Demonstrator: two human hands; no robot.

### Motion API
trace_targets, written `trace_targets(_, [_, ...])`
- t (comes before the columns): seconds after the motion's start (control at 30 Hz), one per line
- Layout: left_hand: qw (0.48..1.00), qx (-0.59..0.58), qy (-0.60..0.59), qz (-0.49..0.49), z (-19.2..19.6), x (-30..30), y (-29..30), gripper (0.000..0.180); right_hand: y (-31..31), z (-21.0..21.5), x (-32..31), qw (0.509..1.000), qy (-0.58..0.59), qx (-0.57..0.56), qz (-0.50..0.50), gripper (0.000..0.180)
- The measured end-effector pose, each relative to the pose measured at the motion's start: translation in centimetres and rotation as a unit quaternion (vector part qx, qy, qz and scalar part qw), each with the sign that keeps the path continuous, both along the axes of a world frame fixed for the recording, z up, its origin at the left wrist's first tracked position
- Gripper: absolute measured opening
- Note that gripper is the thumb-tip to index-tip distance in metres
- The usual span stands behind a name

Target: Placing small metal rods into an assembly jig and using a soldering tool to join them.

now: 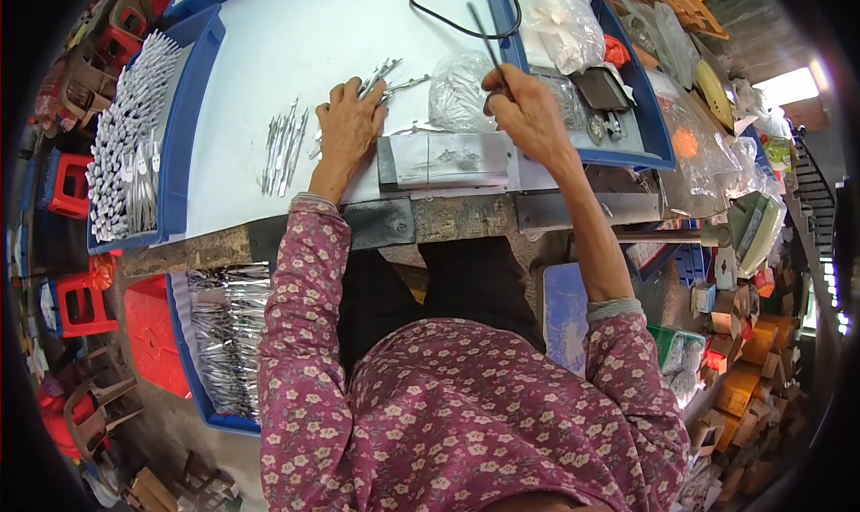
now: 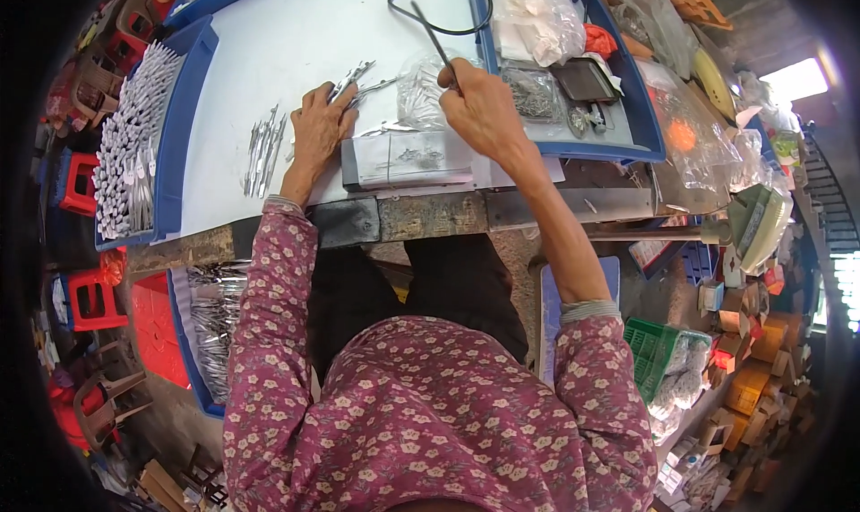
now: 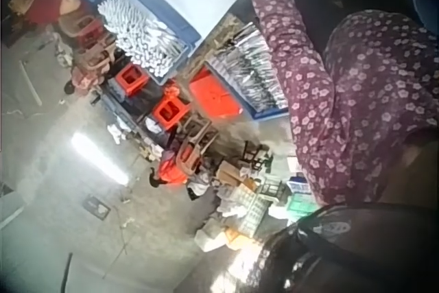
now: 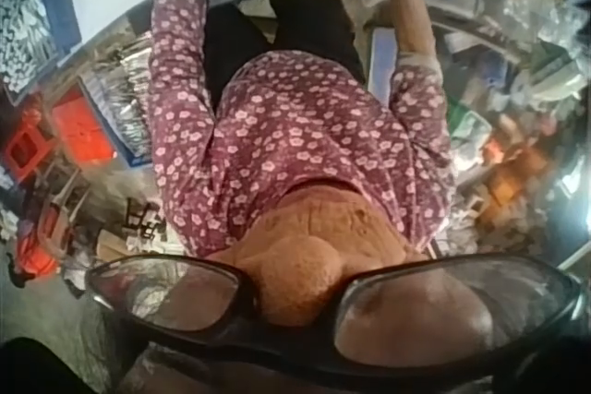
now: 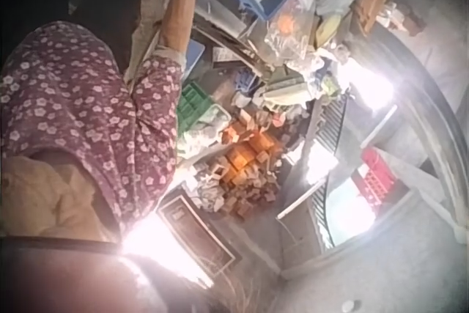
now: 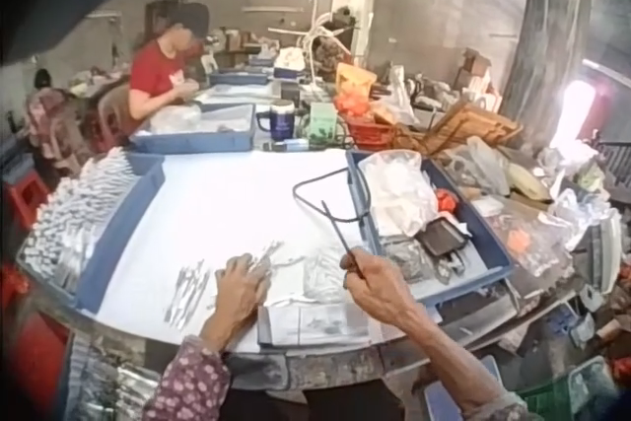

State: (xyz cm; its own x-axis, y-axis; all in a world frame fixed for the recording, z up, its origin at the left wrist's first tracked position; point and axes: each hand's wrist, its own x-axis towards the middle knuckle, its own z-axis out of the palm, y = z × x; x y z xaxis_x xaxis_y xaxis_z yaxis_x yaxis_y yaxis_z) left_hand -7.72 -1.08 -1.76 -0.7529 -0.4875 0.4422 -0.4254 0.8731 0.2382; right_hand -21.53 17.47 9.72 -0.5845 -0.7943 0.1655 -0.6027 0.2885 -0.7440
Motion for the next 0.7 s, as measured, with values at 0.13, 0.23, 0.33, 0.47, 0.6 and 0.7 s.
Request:
trace_targets(0.13, [1.0,0.027,0.0,0.008,0.2,0.8,0.3,0.036,-2.7,-1.1,-0.3,0.972,0.198,0.122,-0.01,0.02])
trace_targets(0.23, [0.999,0.028,-0.003,0.026,0.5,1.4,1.0,0.034,-3.5,-3.4,-1.3,0.943,0.277,0.185,-0.012,0.015])
trace_targets(0.33, [0.999,0.027,0.004,0.021,0.4,2.4,1.4,0.033,-3.5,-4.2,-1.3,0.937,0.292,0.192,0.008,0.015])
trace_targets(0.47, [0.998,0.052,0.014,0.04,0.9,3.1,3.0,0.03,-4.0,-4.3,-0.9,0.931,0.278,0.235,0.01,0.014])
trace_targets(0.6, [0.996,0.086,0.004,0.022,1.3,3.8,2.9,0.029,-3.9,-5.2,-1.5,0.939,0.28,0.202,-0.009,0.015])
trace_targets(0.7, [0.979,0.202,0.02,-0.009,2.1,5.1,2.2,0.028,-4.0,-4.7,-2.2,0.965,0.215,0.153,0.003,0.017])
